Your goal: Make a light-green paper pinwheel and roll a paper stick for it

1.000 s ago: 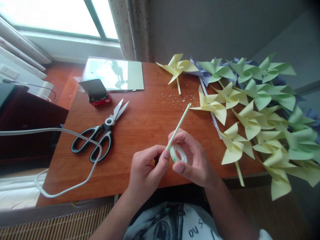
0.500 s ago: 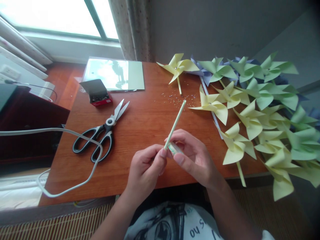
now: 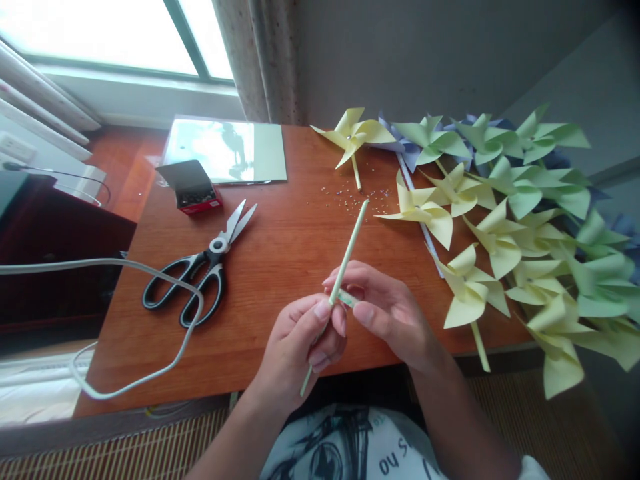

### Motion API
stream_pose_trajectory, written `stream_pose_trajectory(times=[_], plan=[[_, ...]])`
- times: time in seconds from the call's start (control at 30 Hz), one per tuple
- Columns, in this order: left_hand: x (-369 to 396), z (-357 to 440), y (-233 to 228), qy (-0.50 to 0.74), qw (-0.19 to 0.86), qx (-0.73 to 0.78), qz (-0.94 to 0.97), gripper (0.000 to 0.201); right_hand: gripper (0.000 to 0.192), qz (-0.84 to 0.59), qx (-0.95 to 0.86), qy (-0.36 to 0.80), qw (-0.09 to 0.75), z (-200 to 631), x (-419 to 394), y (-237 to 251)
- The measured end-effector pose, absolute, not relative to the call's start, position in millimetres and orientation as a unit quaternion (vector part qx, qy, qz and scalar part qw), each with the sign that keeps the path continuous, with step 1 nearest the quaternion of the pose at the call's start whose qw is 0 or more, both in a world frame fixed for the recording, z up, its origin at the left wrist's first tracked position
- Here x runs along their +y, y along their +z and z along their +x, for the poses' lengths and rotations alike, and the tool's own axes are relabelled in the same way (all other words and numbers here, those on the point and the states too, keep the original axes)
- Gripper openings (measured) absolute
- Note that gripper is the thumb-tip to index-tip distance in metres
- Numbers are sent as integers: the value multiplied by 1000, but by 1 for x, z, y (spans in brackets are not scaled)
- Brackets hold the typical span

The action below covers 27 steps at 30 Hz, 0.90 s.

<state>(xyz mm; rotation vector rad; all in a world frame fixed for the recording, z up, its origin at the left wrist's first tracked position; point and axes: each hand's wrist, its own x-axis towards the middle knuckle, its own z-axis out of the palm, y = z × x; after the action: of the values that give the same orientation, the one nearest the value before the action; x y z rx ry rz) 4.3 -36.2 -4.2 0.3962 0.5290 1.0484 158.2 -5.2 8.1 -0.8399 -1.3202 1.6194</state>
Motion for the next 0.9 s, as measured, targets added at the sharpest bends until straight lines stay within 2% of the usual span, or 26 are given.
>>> stream_pose_trajectory(times=[0.5, 0.9], plan=[[-41, 13, -4, 434, 897, 71, 34, 27, 26, -281, -488, 694, 448, 156, -3, 2], [-43, 16, -8, 420, 905, 68, 21, 28, 12, -295, -487, 694, 440, 158, -2, 1]])
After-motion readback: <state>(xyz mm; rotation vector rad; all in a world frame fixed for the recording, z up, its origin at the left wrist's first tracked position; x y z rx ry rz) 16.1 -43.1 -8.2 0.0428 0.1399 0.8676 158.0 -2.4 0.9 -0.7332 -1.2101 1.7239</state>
